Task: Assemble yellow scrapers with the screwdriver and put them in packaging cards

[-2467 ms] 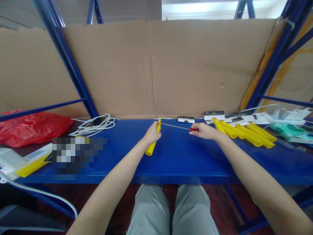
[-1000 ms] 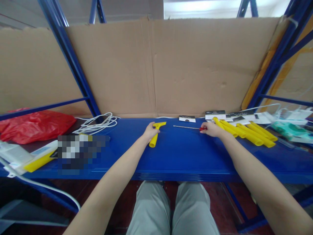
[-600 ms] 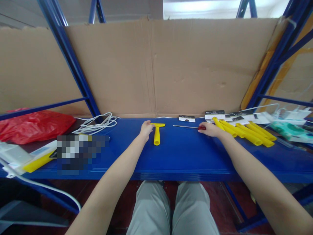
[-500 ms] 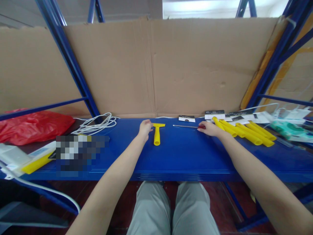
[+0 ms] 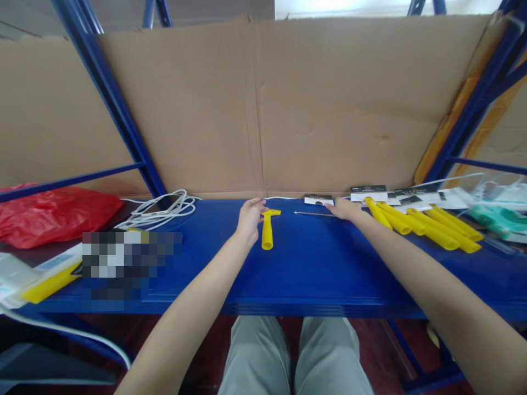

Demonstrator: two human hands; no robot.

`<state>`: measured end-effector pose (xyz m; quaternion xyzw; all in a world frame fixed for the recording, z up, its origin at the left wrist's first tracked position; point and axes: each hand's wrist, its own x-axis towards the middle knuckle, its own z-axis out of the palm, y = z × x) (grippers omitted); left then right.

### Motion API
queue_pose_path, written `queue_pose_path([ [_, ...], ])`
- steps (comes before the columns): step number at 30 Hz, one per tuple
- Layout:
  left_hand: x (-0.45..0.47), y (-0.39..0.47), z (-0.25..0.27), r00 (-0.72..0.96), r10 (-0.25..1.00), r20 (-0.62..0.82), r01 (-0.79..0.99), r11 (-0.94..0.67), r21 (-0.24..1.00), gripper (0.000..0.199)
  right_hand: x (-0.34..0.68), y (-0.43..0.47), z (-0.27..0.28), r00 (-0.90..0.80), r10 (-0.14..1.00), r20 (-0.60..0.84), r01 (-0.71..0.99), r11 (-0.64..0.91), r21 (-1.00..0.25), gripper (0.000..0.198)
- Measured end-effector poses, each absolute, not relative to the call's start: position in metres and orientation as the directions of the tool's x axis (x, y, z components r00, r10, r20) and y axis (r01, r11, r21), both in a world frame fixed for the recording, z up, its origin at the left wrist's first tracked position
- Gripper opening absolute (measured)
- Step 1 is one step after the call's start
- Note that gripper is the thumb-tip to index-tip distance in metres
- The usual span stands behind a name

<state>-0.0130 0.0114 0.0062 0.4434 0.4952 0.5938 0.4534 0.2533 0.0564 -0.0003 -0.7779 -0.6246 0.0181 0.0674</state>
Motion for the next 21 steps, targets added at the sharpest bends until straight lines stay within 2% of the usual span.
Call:
queue_pose_path([
  [7, -0.011, 0.009, 0.003, -0.174, 0.981, 0.091, -0.057, -0.102, 0.993, 0.037, 0.241, 0.079, -0.004, 0.359, 0.930, 0.075, 0.930, -0.350, -0.111, 0.079],
  [17, -0.008, 0.005, 0.008, -0.227, 0.973, 0.038, -0.114, -0.065, 0.991, 0.034, 0.243, 0.092, -0.014, 0.404, 0.906, 0.128, 0.910, -0.383, -0.156, 0.063],
  [21, -0.009, 0.005, 0.008, -0.258, 0.965, 0.043, -0.139, -0.081, 0.987, 0.033, 0.240, 0.088, -0.011, 0.393, 0.901, 0.181, 0.910, -0.353, -0.218, 0.062],
])
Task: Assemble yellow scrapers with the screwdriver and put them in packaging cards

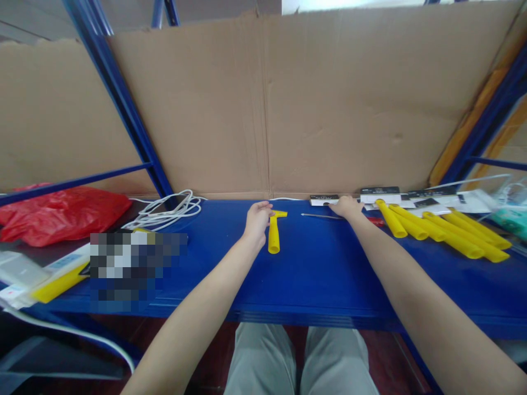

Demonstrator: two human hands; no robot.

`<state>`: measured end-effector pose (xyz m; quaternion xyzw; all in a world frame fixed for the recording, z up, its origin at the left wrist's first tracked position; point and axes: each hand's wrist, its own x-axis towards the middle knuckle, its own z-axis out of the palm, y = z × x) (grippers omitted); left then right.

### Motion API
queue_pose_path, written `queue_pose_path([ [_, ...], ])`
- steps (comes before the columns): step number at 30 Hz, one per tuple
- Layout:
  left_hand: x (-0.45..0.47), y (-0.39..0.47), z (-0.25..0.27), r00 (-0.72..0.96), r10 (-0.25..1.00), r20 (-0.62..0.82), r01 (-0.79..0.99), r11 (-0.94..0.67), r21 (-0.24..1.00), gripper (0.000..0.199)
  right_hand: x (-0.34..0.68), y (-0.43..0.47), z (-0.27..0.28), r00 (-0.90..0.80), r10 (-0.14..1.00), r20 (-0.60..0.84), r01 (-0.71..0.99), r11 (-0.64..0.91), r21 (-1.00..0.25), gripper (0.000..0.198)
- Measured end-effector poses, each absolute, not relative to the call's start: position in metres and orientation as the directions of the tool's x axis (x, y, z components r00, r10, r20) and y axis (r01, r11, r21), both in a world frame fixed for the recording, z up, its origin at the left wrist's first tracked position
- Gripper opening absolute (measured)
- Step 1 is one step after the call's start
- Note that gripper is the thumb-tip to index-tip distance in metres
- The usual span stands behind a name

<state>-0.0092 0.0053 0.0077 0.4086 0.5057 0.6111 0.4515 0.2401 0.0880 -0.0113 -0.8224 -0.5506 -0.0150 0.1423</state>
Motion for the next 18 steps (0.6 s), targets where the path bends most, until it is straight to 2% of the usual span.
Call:
queue_pose_path([
  [4, -0.011, 0.008, 0.008, -0.269, 0.962, 0.042, -0.156, -0.087, 0.984, 0.032, 0.241, 0.086, -0.007, 0.384, 0.873, 0.300, 0.894, -0.270, -0.356, 0.061],
  [8, -0.013, 0.014, 0.006, -0.294, 0.954, 0.055, -0.136, -0.098, 0.986, 0.029, 0.244, 0.087, -0.003, 0.402, 0.841, 0.362, 0.784, -0.112, -0.611, 0.043],
  [10, -0.014, 0.017, 0.004, -0.305, 0.950, 0.068, -0.093, -0.100, 0.991, 0.027, 0.244, 0.085, -0.002, 0.439, 0.830, 0.345, 0.625, -0.007, -0.781, 0.031],
  [12, -0.015, 0.020, 0.001, -0.313, 0.946, 0.084, -0.051, -0.105, 0.993, 0.026, 0.241, 0.080, -0.001, 0.463, 0.834, 0.300, 0.390, 0.113, -0.914, 0.022],
  [15, -0.017, 0.023, 0.000, -0.319, 0.943, 0.099, -0.003, -0.105, 0.994, 0.023, 0.235, 0.066, -0.003, 0.468, 0.853, 0.233, 0.051, 0.237, -0.970, 0.018],
  [18, -0.019, 0.025, -0.001, -0.310, 0.943, 0.121, 0.077, -0.102, 0.992, 0.019, 0.234, 0.052, -0.005, 0.424, 0.894, 0.144, -0.125, 0.215, -0.969, 0.019],
])
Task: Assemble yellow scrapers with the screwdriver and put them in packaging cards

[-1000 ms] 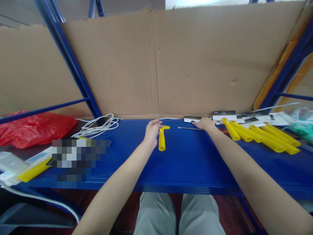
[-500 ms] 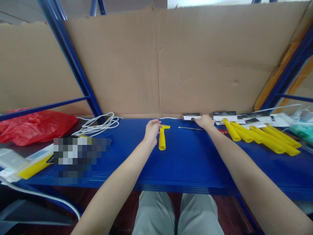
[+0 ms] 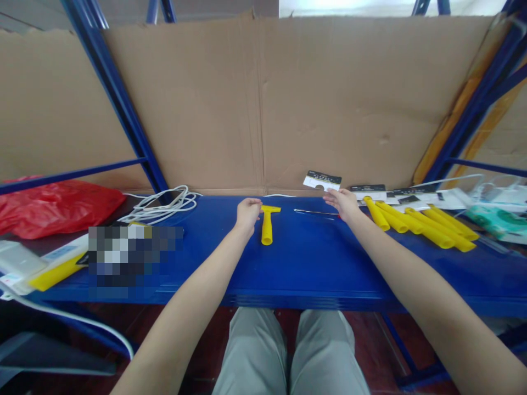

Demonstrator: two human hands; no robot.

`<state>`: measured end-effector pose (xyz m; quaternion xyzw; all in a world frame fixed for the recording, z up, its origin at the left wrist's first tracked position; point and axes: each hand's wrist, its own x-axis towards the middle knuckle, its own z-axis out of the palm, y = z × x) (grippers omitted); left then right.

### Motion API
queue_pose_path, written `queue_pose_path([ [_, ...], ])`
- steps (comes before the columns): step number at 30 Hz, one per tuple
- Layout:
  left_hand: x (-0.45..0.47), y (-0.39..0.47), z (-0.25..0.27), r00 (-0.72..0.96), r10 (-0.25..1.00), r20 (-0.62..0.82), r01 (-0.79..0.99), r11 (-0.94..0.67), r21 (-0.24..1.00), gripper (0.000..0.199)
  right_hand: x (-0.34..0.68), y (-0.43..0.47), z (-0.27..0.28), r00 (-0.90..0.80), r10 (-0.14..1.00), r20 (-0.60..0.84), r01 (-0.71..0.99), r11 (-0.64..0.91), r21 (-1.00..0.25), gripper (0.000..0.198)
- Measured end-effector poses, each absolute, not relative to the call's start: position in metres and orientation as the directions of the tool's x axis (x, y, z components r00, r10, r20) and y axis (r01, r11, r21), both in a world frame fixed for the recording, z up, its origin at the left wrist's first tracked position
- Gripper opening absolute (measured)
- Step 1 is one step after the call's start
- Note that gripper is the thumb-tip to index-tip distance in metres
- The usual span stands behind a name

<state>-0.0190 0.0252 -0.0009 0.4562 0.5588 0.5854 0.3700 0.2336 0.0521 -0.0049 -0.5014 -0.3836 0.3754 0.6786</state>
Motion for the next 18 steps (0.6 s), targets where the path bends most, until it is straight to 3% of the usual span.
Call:
queue_pose_path([
  [5, -0.023, 0.030, -0.004, -0.258, 0.938, 0.232, 0.408, -0.112, 0.906, 0.013, 0.232, 0.041, -0.002, 0.400, 0.912, 0.088, -0.185, 0.175, -0.967, 0.018],
  [10, -0.027, 0.028, -0.009, -0.112, 0.921, 0.372, 0.781, -0.150, 0.606, 0.015, 0.226, 0.043, 0.001, 0.519, 0.847, 0.112, -0.078, 0.178, -0.981, 0.017],
  [14, -0.026, 0.027, -0.014, -0.020, 0.968, 0.252, 0.884, -0.100, 0.456, 0.019, 0.224, 0.045, -0.001, 0.491, 0.821, 0.292, 0.065, 0.299, -0.952, 0.017],
  [18, -0.026, 0.031, -0.019, 0.007, 0.989, 0.149, 0.886, -0.076, 0.458, 0.040, 0.224, 0.044, -0.004, 0.363, 0.863, 0.352, 0.074, 0.350, -0.934, 0.017],
])
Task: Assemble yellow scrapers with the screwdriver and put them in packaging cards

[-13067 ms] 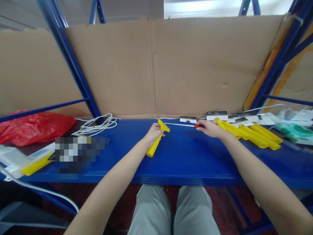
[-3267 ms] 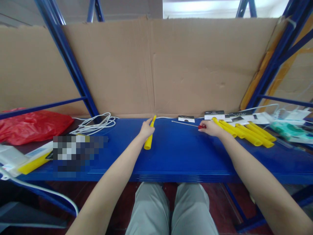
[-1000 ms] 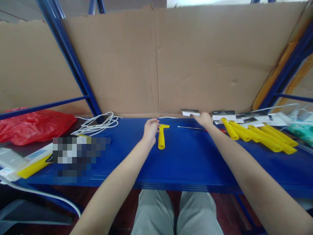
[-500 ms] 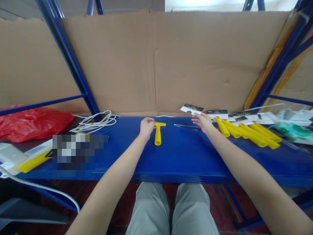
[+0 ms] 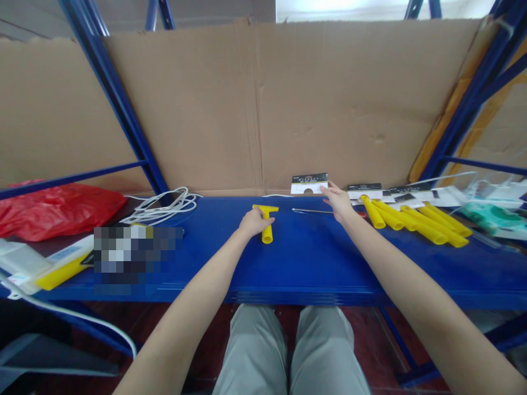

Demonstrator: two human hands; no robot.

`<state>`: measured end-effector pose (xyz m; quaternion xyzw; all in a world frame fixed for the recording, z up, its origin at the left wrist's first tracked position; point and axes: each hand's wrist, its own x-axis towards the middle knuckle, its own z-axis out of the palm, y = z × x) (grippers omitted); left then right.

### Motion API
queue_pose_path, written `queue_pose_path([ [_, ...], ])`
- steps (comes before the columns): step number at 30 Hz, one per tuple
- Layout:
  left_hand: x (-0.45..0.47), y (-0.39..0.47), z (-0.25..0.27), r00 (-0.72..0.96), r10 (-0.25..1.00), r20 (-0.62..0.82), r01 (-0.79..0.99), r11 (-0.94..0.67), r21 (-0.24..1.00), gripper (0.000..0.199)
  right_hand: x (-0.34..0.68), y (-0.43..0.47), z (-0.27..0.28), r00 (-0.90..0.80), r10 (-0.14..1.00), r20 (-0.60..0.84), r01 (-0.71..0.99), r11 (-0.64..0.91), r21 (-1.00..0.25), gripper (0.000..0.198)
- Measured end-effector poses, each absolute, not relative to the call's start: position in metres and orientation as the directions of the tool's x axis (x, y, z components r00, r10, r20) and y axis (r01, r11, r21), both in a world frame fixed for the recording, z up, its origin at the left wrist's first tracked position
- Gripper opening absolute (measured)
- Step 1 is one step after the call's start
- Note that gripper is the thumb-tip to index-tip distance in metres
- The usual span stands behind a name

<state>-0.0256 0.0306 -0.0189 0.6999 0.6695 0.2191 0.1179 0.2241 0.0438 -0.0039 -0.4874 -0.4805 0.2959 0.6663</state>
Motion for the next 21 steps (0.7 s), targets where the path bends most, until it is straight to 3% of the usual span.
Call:
queue_pose_path([
  [5, -0.025, 0.032, -0.022, -0.035, 0.987, 0.155, 0.798, -0.066, 0.599, 0.048, 0.221, 0.042, -0.006, 0.354, 0.879, 0.319, 0.076, 0.314, -0.947, 0.018],
  [8, -0.023, 0.029, -0.022, -0.119, 0.983, 0.137, 0.583, -0.042, 0.811, 0.042, 0.217, 0.041, -0.006, 0.306, 0.924, 0.227, -0.010, 0.242, -0.970, 0.017],
  [10, -0.020, 0.026, -0.019, -0.109, 0.992, 0.061, 0.423, -0.009, 0.906, 0.027, 0.213, 0.039, -0.005, 0.249, 0.952, 0.180, -0.109, 0.212, -0.971, 0.013],
  [13, -0.017, 0.023, -0.012, -0.085, 0.996, -0.023, 0.279, 0.046, 0.959, 0.006, 0.208, 0.035, -0.003, 0.178, 0.974, 0.143, -0.215, 0.180, -0.960, 0.010],
  [17, -0.017, 0.024, -0.003, -0.239, 0.971, -0.013, 0.129, 0.045, 0.991, 0.002, 0.202, 0.029, 0.000, 0.099, 0.992, 0.080, -0.275, 0.104, -0.956, 0.013],
  [21, -0.021, 0.027, -0.001, -0.298, 0.954, -0.014, -0.010, 0.012, 1.000, 0.018, 0.198, 0.024, 0.002, -0.032, 0.999, 0.005, -0.287, -0.004, -0.958, 0.013],
])
